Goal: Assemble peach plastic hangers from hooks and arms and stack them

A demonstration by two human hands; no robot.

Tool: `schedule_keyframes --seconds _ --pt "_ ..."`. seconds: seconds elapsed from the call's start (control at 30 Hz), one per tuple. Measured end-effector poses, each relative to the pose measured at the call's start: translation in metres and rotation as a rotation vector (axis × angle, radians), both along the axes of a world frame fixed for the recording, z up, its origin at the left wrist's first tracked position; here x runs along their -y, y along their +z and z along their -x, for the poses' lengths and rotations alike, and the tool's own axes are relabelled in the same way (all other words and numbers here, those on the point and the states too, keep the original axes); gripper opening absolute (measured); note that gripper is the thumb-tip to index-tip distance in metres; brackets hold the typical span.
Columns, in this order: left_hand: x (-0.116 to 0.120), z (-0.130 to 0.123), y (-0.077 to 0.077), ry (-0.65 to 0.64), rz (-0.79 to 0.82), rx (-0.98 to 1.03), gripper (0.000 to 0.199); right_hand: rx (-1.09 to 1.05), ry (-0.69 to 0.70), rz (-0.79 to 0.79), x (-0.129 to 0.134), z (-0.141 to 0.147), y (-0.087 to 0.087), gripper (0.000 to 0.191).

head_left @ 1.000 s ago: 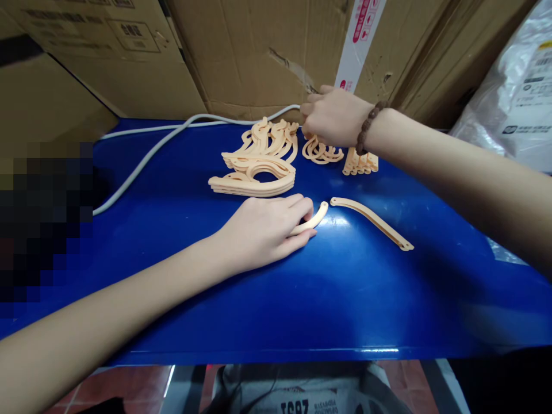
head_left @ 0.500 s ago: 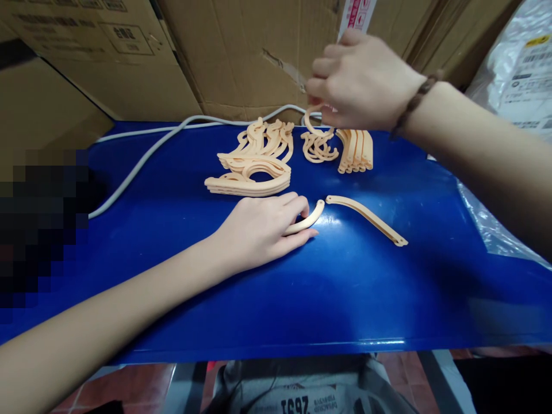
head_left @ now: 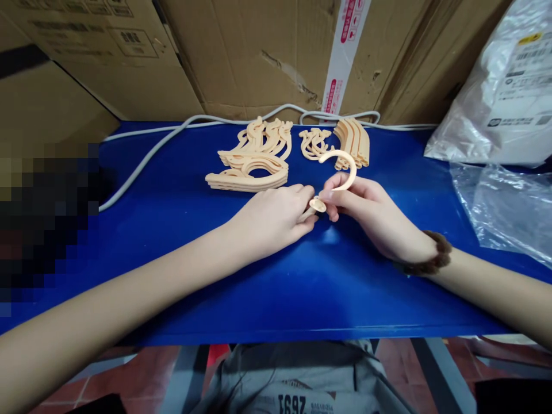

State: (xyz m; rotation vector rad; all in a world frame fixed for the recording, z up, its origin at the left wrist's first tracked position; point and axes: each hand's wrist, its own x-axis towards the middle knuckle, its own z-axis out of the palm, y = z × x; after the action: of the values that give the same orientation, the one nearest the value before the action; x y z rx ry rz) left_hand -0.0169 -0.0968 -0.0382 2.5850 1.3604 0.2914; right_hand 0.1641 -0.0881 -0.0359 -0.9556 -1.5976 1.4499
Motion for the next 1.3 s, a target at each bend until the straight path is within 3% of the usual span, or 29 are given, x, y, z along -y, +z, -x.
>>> schedule_keyframes --seconds 0.17,0.33,0.47,0.6,0.83,1.07,1.3 --pt "0.005 0.005 -0.003 0.048 -0.029 0.106 0.009 0.046 -0.021 -0.084 -0.017 -0.005 -0.005 0.013" --pt "0.011 0.007 -0.002 0.131 -0.059 0.119 0.010 0.084 0.015 -0.106 -0.018 -0.007 -0.007 0.013" --pt "0.013 0.005 -0.002 0.244 -0.053 0.063 0.017 0.060 -0.039 -0.065 -0.017 -0.009 -0.008 0.014" --pt "0.015 0.005 -0.003 0.215 -0.046 0.022 0.027 -0.010 -0.055 0.007 -0.019 -0.011 -0.010 0.013" --pt "0.019 0.003 -0.002 0.222 -0.102 -0.080 0.031 -0.068 -0.068 0.067 -0.021 -0.012 -0.011 0.049" --pt "0.021 0.007 -0.006 0.123 -0.203 0.045 0.026 -0.107 -0.006 0.096 -0.022 -0.015 -0.009 0.072" --pt "0.019 0.012 -0.014 -0.091 -0.294 0.093 0.018 -0.118 0.126 0.169 -0.024 -0.020 -0.007 0.065"
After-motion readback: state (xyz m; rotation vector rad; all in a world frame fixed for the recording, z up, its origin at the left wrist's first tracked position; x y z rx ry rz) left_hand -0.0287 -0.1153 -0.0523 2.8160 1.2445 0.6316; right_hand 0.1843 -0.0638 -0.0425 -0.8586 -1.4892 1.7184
